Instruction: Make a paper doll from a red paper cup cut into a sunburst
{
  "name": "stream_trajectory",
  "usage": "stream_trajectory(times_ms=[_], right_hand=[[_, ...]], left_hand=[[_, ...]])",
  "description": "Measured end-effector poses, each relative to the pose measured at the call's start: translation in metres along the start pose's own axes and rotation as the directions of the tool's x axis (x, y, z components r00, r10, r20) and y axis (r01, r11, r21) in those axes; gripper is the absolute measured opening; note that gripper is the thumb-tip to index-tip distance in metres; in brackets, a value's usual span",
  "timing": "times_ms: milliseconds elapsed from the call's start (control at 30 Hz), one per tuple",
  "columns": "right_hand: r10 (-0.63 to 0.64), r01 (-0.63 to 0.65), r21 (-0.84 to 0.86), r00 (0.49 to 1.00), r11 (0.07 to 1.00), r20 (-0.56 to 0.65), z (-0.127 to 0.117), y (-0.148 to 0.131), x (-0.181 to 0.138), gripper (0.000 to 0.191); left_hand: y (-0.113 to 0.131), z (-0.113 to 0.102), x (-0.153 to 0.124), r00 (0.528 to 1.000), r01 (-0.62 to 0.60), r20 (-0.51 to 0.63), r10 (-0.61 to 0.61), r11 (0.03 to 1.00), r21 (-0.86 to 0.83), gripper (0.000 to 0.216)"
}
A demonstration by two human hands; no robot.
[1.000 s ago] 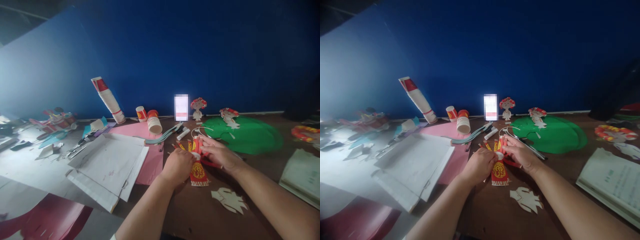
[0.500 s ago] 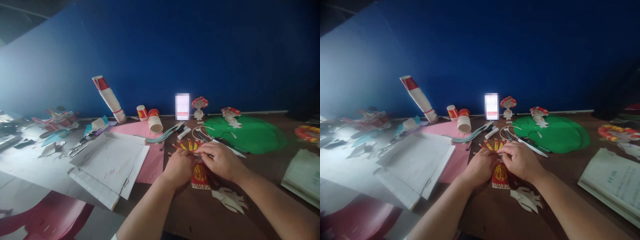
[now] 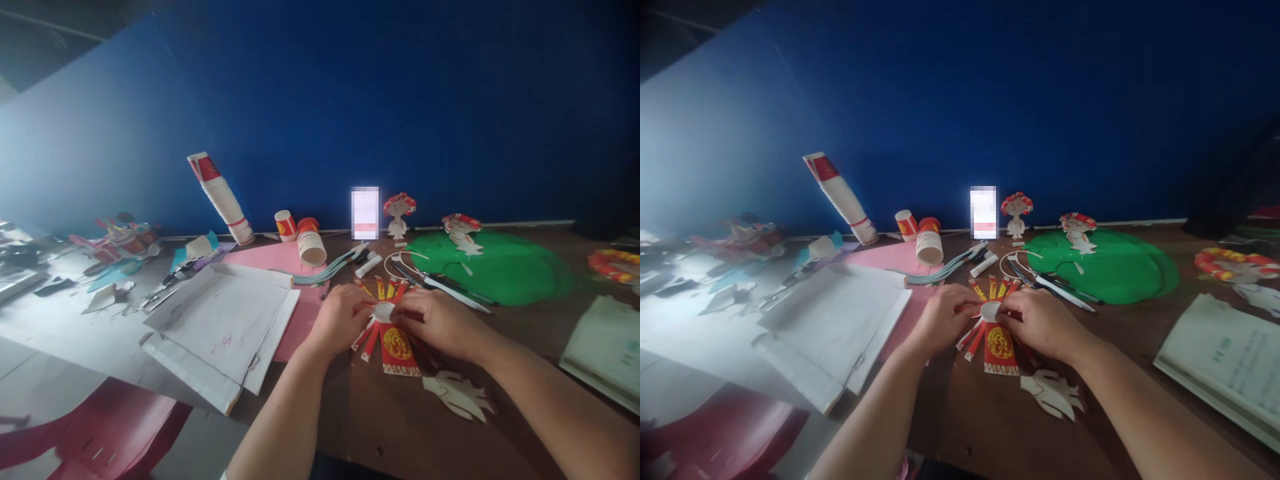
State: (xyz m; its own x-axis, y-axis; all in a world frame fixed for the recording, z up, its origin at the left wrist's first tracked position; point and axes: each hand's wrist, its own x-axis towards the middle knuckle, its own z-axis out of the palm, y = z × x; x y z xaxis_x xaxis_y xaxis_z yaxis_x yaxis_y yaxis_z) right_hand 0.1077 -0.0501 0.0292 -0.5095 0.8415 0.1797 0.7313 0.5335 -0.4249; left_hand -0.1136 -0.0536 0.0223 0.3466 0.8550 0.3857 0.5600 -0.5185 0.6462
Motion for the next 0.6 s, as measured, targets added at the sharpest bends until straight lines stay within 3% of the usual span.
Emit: stream_trajectory(times_ms=[133, 333, 600], right_hand=[[-0.058, 0.059, 0.019, 0.998, 0.998, -0.018, 0.002, 0.0, 0.001, 0.023], [-0.038, 0.04, 0.049, 0.999, 0.998, -0.039, 0.007, 0.001, 0.002, 0.021], [0.043, -0.052, 0.167, 0.997, 0.984, 0.061, 0.009, 0.003, 0.002, 0.017]], left_hand=[[0.006, 0.006, -0.002, 0.986, -0.051, 0.161, 0.035, 0.994, 0.093, 0.018], [0.006, 0.011, -0.002, 0.984, -0.02, 0.177, 0.001, 0.995, 0.102, 0.016], [0.003, 0.018, 0.0, 0.98, 0.007, 0.197, -0.028, 0.995, 0.103, 0.013]])
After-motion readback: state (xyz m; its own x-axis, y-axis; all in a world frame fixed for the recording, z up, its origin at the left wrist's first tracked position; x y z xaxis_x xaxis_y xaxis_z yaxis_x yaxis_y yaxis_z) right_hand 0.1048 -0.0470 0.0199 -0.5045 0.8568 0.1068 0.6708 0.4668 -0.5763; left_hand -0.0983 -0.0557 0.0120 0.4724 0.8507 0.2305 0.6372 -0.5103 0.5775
